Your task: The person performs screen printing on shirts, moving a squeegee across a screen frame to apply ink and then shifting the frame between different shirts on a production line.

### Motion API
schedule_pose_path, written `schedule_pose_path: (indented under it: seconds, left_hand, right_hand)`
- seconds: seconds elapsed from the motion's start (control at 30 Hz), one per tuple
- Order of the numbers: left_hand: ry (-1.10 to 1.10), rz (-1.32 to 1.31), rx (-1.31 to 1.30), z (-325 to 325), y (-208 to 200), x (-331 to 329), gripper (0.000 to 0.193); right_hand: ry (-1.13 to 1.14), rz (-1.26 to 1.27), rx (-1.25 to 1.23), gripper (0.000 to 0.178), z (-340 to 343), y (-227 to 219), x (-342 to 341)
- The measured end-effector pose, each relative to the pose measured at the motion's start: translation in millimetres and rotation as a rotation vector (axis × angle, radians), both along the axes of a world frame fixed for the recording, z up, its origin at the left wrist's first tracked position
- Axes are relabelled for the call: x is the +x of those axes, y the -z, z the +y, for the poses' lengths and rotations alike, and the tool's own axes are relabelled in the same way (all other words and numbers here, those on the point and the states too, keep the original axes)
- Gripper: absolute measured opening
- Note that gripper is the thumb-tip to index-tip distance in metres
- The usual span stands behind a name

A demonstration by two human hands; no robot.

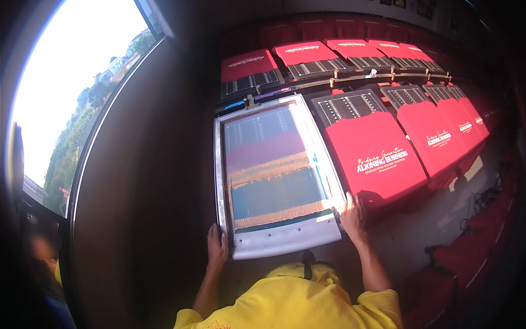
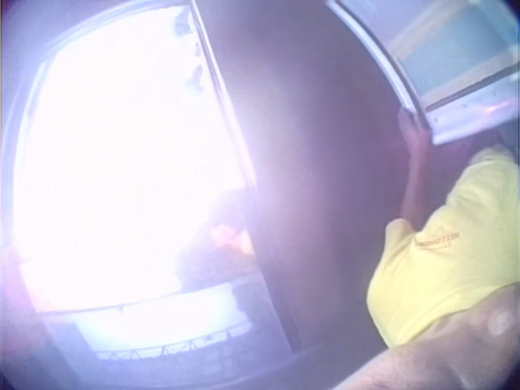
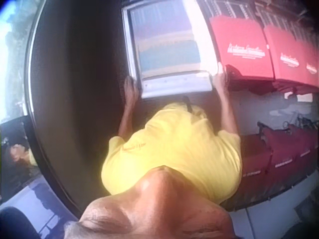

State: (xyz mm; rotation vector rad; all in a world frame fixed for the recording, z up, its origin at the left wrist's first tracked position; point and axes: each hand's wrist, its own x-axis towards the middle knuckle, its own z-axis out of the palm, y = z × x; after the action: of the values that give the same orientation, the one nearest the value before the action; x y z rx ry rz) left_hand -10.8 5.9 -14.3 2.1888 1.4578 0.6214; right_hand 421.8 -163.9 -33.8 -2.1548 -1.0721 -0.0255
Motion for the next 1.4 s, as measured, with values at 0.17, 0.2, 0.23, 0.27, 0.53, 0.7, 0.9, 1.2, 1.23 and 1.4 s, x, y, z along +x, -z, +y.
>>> schedule_pose_path:
  seconds: [0.17,0.2,0.23,0.27,0.53,0.7,0.9,1.2,1.23,1.4]
  left_hand:
    - [-0.182,-0.013,-0.242,23,3,8,0.031]
    - [-0.191,-0.050,-0.233,27,11,3,0.031]
    - [-0.200,-0.088,-0.229,28,30,-8,0.032]
    - [-0.203,-0.128,-0.230,29,42,-12,0.033]
    - [-0.472,-0.191,-0.349,33,19,10,0.025]
    - [-0.379,-0.387,-0.179,27,-13,32,0.024]
    - [-0.433,-0.547,-0.355,24,-37,13,0.020]
    - [0.216,-0.663,-0.649,173,38,56,0.028]
    - [0.298,-0.455,-0.421,174,34,79,0.024]
    - [0.711,-0.124,0.158,138,-31,199,0.022]
  right_hand:
    - [0.055,0.226,0.171,0.019,8,23,16]
    - [0.048,0.213,0.211,0.019,14,24,15]
    - [0.043,0.199,0.248,0.018,16,27,15]
    - [0.043,0.180,0.279,0.018,16,29,17]
    - [0.112,0.124,0.305,0.018,26,55,12]
    - [0.039,0.361,0.388,0.006,12,42,25]
    - [0.165,0.358,0.137,0.012,7,4,14]
    - [0.522,0.200,0.528,0.012,-68,-10,5]
    - [0.580,0.242,0.469,0.013,-85,-10,0]
    - [0.926,0.122,0.543,0.014,-156,-21,-35]
